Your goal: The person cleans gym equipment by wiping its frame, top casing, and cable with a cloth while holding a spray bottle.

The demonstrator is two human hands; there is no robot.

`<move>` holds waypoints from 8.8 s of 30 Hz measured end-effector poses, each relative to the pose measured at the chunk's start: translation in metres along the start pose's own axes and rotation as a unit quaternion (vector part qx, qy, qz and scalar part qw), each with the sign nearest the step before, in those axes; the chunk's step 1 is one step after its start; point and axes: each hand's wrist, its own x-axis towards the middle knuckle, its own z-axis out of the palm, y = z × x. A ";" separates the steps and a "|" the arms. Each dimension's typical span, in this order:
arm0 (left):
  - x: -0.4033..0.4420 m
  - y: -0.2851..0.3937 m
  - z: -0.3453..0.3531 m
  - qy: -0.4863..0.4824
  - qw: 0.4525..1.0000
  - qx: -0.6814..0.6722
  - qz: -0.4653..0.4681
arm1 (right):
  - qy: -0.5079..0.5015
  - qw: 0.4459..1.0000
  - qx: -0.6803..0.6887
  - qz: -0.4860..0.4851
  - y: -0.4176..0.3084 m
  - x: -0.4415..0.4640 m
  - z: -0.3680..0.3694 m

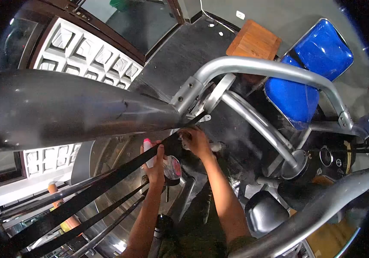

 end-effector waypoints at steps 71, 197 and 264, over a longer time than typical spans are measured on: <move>0.018 -0.045 0.022 -0.095 0.995 -0.034 0.019 | 0.106 0.656 0.666 0.339 0.173 0.026 0.079; -0.163 0.284 -0.121 0.334 0.877 0.041 0.344 | -0.112 0.928 0.265 -0.235 -0.342 -0.158 0.037; -0.186 0.279 -0.166 0.065 0.970 -0.078 0.222 | -0.140 0.919 0.214 -0.301 -0.341 -0.054 0.131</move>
